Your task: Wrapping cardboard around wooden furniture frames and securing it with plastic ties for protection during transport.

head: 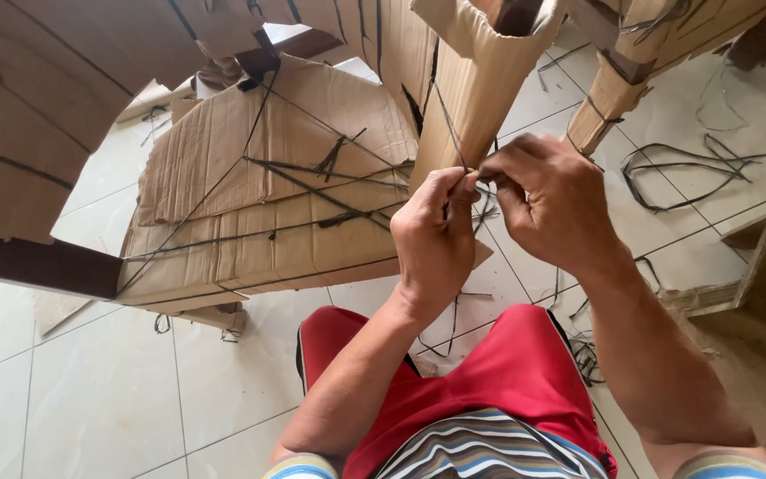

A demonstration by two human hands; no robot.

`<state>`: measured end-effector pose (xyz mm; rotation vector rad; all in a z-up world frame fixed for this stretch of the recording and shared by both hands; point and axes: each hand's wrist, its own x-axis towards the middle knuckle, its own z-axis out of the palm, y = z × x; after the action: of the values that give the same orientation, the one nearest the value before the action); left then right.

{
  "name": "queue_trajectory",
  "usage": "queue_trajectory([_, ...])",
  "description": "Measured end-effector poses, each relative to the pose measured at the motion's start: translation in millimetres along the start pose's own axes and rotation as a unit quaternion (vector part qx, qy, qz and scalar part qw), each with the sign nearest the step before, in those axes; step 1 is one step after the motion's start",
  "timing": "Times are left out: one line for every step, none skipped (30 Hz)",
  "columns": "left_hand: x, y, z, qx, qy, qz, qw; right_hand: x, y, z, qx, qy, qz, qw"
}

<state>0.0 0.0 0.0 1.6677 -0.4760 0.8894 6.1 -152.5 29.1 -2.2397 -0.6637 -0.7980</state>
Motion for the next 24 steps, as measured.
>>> queue_trajectory([-2,-1,1,0.000,-0.001,-0.001,1.000,0,-3,1,0.000,-0.001,0.001,1.000])
queue_trajectory([-3,-2,2,-0.010,0.004,0.002,1.000,-1,-7,1,0.024,-0.005,0.027,0.999])
queue_trajectory([-4,-3,3,-0.019,0.008,0.005,1.000,-1,-10,2,0.048,-0.010,0.053,0.997])
queue_trajectory([-4,-3,3,-0.019,0.007,0.005,1.000,-1,-13,0,0.049,-0.010,0.054,0.997])
queue_trajectory([-4,-2,3,-0.027,0.003,0.009,1.000,0,-15,-2,0.083,-0.029,0.096,0.992])
queue_trajectory([-3,-1,3,-0.035,0.000,0.013,0.999,0,-18,-5,0.116,-0.049,0.138,0.982])
queue_trajectory([-4,-3,3,-0.036,-0.001,0.014,0.999,0,-12,0,0.116,-0.048,0.138,0.982])
queue_trajectory([-4,-4,3,-0.042,-0.002,0.016,0.999,-1,-5,4,0.192,-0.057,0.173,0.964])
queue_trajectory([-5,-6,3,-0.047,-0.004,0.019,0.999,-1,1,9,0.267,-0.066,0.207,0.939])
queue_trajectory([-5,-6,3,-0.048,-0.005,0.018,0.999,-3,2,17,0.267,-0.065,0.208,0.939])
queue_trajectory([-3,-6,3,-0.054,-0.008,0.026,0.998,-3,3,26,0.334,-0.016,0.219,0.916])
queue_trajectory([-2,-6,3,-0.060,-0.011,0.033,0.998,-3,4,35,0.399,0.032,0.229,0.887])
queue_trajectory([-2,-7,3,-0.060,-0.011,0.034,0.998,-5,6,39,0.400,0.032,0.228,0.887])
queue_trajectory([-3,-10,3,-0.056,-0.010,0.036,0.998,-7,8,42,0.433,0.061,0.234,0.868])
queue_trajectory([-5,-11,3,-0.053,-0.010,0.037,0.998,-10,9,46,0.465,0.090,0.241,0.847])
queue_trajectory([-6,-13,3,-0.052,-0.011,0.035,0.998,-11,10,49,0.466,0.090,0.243,0.846])
queue_trajectory([-6,-15,4,-0.055,-0.011,0.035,0.998,-13,11,53,0.518,0.119,0.261,0.806])
queue_trajectory([-7,-17,5,-0.057,-0.010,0.034,0.998,-14,13,56,0.567,0.148,0.278,0.761])
queue_trajectory([-5,-16,4,-0.057,-0.010,0.033,0.998,-15,14,57,0.567,0.148,0.279,0.761])
queue_trajectory([-3,-15,2,-0.038,-0.019,0.043,0.998,-16,16,58,0.601,0.164,0.266,0.736])
queue_trajectory([-1,-14,0,-0.017,-0.027,0.053,0.998,-16,17,59,0.633,0.180,0.253,0.709])
queue_trajectory([1,-14,0,-0.016,-0.025,0.053,0.998,-17,19,55,0.634,0.177,0.253,0.709])
queue_trajectory([2,-14,0,0.014,-0.028,0.061,0.998,-17,21,52,0.678,0.174,0.226,0.677])
queue_trajectory([3,-13,0,0.045,-0.032,0.069,0.996,-18,23,48,0.721,0.169,0.199,0.642])
